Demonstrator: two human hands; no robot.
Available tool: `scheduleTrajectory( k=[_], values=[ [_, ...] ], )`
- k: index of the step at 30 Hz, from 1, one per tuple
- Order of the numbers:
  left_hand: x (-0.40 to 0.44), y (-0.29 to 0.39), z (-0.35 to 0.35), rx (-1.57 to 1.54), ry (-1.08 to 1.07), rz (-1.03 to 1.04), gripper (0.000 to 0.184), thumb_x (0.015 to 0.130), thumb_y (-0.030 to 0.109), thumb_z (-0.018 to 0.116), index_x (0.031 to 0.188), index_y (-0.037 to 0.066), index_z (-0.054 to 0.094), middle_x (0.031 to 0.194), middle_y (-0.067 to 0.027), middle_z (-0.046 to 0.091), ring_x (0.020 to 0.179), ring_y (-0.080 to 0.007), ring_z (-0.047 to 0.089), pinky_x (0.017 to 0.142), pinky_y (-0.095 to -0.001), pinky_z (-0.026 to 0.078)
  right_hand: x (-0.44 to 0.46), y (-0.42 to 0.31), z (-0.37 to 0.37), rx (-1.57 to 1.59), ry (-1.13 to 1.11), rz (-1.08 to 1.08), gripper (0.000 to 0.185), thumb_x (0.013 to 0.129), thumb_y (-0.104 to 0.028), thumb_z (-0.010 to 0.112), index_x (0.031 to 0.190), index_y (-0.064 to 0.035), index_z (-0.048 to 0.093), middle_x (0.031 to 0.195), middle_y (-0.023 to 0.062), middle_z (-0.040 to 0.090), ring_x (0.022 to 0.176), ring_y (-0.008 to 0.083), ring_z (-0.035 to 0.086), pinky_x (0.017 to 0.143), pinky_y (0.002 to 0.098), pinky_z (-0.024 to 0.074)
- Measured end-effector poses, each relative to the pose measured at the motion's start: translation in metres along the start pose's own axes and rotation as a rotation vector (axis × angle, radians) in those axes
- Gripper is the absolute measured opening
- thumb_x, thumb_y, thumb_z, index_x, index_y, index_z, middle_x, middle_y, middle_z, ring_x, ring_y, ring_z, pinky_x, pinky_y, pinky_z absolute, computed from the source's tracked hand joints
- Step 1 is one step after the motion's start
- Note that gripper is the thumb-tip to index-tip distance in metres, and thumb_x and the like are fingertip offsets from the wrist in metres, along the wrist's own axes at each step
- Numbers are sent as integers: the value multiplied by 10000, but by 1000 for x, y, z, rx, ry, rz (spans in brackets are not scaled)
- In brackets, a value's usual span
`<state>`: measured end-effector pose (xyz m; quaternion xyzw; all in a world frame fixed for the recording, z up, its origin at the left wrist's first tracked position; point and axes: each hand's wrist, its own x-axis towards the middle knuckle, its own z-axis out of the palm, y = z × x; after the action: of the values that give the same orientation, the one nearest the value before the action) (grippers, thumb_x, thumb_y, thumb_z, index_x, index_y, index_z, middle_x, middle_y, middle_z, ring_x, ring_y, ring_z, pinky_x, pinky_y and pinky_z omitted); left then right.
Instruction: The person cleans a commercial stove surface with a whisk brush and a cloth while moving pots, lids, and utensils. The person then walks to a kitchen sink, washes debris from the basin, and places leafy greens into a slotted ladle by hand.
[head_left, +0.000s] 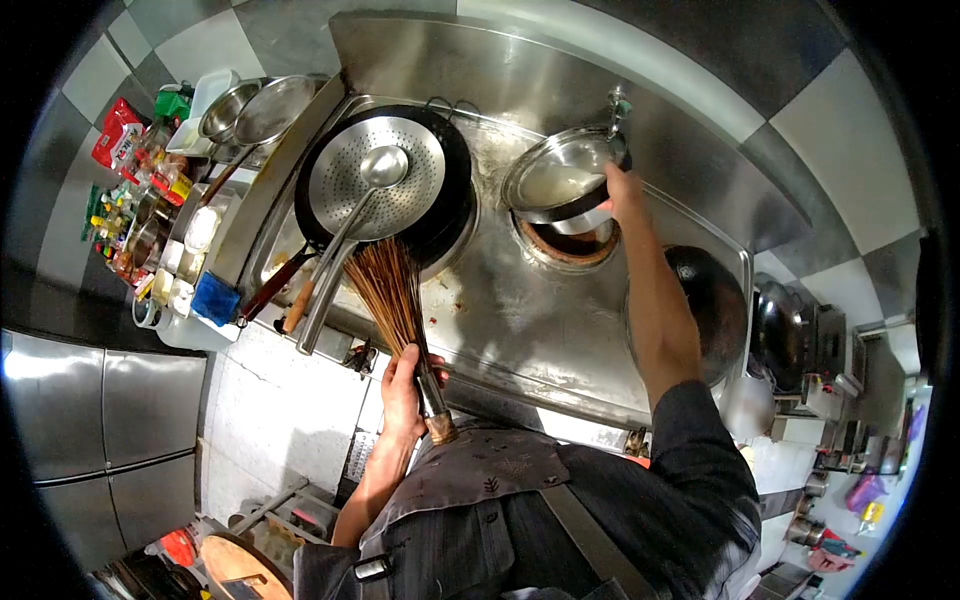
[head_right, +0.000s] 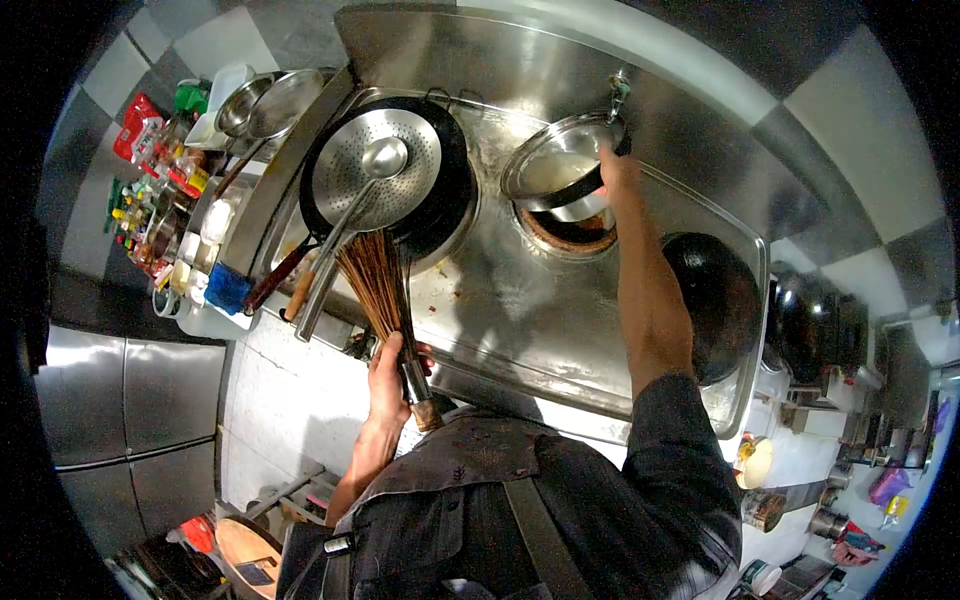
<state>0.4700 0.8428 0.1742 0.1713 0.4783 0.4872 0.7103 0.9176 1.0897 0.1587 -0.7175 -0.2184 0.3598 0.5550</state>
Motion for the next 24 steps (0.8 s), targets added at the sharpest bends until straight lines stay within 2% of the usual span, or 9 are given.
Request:
scheduleTrajectory(
  k=[5, 8, 12, 15, 17, 19, 21, 22, 24],
  values=[
    [0, 3, 4, 32, -34, 6, 329, 978, 329, 608, 1051, 13, 554, 838, -128, 689, 654, -194, 672, 590, -300, 554, -35, 15, -23, -55, 70, 34, 641, 831, -268, 651, 1284, 157, 492, 1244, 295, 560, 1001, 380, 667, 631, 424, 642],
    [5, 2, 1, 43, -45, -10, 316, 982, 328, 601, 1049, 22, 560, 838, -119, 689, 653, -193, 672, 579, -302, 548, -52, 37, -34, 79, 63, -36, 590, 798, -270, 692, 1194, 140, 536, 1075, 197, 589, 721, 250, 627, 454, 314, 524],
    [8, 4, -1, 49, -53, -31, 309, 982, 328, 599, 1048, 28, 564, 841, -115, 690, 648, -193, 668, 568, -302, 542, -73, 37, -60, 19, 152, 22, 528, 812, -272, 695, 1155, 102, 550, 1018, 157, 579, 670, 213, 582, 444, 321, 449],
    [12, 5, 1, 61, -43, -33, 324, 980, 344, 602, 1047, 29, 564, 840, -114, 688, 650, -188, 666, 564, -297, 537, -70, 52, -95, -68, 196, 106, 475, 835, -266, 689, 1158, 56, 553, 960, 117, 580, 654, 186, 558, 476, 341, 420],
    [13, 8, 0, 76, -71, -39, 330, 975, 357, 607, 1031, 34, 572, 839, -110, 685, 658, -181, 668, 564, -292, 535, -108, 40, -109, 134, 143, -56, 418, 857, -254, 679, 1152, 19, 565, 896, 79, 576, 644, 169, 534, 505, 344, 401],
    [17, 8, -1, 83, -95, -43, 328, 972, 359, 609, 1008, 35, 581, 838, -107, 684, 657, -176, 669, 560, -289, 535, -131, 25, -130, -50, 157, 57, 419, 869, -245, 665, 1175, 26, 573, 865, 56, 576, 647, 163, 525, 524, 341, 416],
    [18, 10, 0, 95, -111, -48, 335, 970, 364, 610, 996, 31, 585, 839, -107, 684, 655, -177, 670, 556, -287, 536, -135, 35, -155, -190, 77, -126, 637, 879, -233, 668, 1360, 99, 413, 1000, 160, 571, 760, 187, 521, 615, 372, 454],
    [20, 10, 1, 112, -121, -42, 333, 975, 358, 603, 1000, 26, 583, 840, -109, 689, 650, -176, 670, 552, -289, 539, -144, 36, -164, -137, 6, -201, 530, 881, -220, 654, 1241, 129, 481, 1118, 201, 605, 810, 194, 557, 670, 351, 465],
    [26, 7, -2, 146, -149, -43, 347, 992, 358, 571, 1026, 13, 575, 862, -118, 688, 668, -183, 674, 567, -297, 548, -162, 30, -180, -211, -15, -229, 508, 883, -213, 649, 1231, 129, 505, 1120, 191, 618, 835, 196, 566, 695, 349, 468]
  ],
)
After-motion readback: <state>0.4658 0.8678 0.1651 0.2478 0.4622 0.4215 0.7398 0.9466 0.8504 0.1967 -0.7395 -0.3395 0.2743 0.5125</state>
